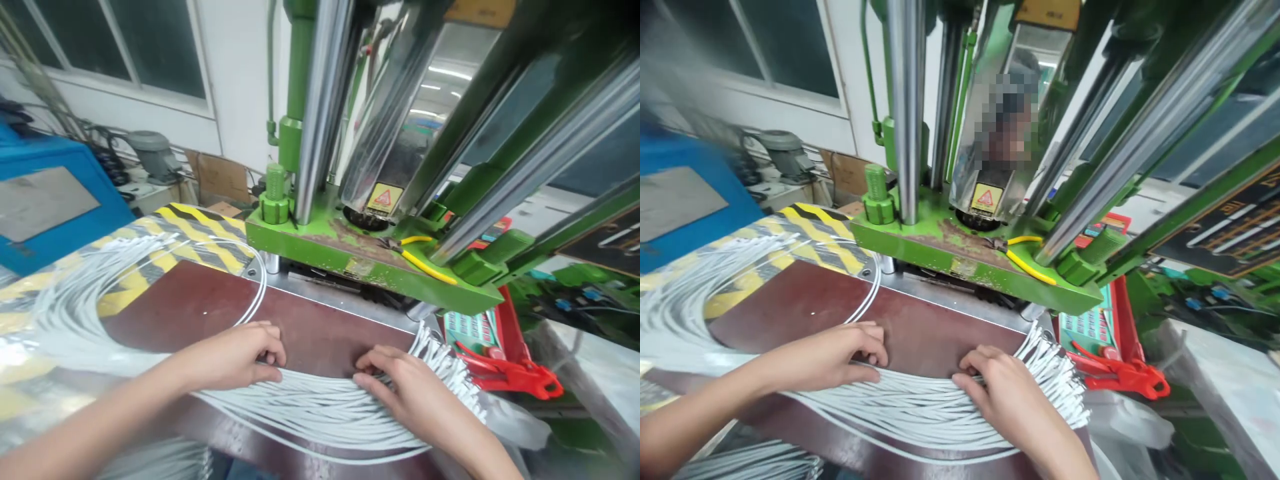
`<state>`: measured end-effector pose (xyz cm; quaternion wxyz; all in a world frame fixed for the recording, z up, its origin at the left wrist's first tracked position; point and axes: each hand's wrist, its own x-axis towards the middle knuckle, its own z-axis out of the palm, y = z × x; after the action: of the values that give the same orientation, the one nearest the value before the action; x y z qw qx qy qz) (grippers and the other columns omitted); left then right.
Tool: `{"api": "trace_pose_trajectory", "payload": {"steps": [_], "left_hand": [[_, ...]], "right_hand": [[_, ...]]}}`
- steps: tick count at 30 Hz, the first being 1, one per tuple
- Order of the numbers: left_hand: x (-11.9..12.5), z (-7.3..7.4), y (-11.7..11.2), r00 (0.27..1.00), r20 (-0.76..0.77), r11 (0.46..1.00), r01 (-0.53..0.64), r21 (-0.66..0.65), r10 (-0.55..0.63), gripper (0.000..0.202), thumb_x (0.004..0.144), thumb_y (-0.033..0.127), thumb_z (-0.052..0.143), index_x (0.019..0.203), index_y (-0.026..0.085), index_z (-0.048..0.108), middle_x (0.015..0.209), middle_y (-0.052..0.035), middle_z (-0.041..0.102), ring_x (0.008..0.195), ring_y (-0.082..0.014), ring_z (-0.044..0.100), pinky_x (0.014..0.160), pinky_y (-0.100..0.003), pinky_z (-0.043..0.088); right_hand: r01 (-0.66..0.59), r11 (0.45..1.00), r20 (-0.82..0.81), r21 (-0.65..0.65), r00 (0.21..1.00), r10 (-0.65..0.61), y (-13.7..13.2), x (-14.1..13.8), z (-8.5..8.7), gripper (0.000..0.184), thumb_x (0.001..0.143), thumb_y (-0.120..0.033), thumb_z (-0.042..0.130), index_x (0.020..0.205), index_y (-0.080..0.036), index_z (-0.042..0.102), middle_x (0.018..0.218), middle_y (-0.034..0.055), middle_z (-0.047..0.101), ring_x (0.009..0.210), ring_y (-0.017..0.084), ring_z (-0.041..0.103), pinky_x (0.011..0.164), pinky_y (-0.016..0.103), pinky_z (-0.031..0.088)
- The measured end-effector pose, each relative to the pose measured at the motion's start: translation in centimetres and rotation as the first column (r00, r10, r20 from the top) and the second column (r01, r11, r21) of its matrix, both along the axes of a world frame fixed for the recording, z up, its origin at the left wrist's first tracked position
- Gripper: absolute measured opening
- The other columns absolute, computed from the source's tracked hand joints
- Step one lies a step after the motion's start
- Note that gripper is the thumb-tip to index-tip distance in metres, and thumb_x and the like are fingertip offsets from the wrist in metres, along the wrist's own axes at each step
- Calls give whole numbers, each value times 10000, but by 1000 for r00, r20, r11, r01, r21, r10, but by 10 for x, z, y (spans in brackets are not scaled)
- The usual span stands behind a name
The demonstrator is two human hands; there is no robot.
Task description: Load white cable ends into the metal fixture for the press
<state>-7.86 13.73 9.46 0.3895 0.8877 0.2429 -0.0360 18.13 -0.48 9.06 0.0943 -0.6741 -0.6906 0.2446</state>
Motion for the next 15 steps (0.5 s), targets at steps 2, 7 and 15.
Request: {"api": "trace_pose_trajectory", "payload": {"steps": [2,7,15], "left_hand": [[-10,5,7,999,19,999,-51,-16,51,132,845,346,557,859,270,664,865,39,612,802,-129,544,717,-238,371],[-45,20,16,962,51,963,-269,13,268,290,869,472,466,880,244,643,840,29,647,725,-132,553,627,-240,380],[-75,27,-5,941,86,937,-336,100,328,262,876,423,474,827,219,632,830,32,617,715,-107,534,609,-218,361]], "right_hand": [[-3,1000,33,-6,999,4,-5,5,-2,283,906,-458,408,952,-258,604,934,22,611,887,172,570,790,299,403],[-77,997,76,-9,994,78,-17,15,-10,282,862,-491,469,1004,-289,606,996,50,598,960,196,560,835,325,433],[-186,973,137,139,976,167,-23,6,-5,210,897,-361,446,852,-246,616,855,71,591,825,186,564,734,312,472]]}}
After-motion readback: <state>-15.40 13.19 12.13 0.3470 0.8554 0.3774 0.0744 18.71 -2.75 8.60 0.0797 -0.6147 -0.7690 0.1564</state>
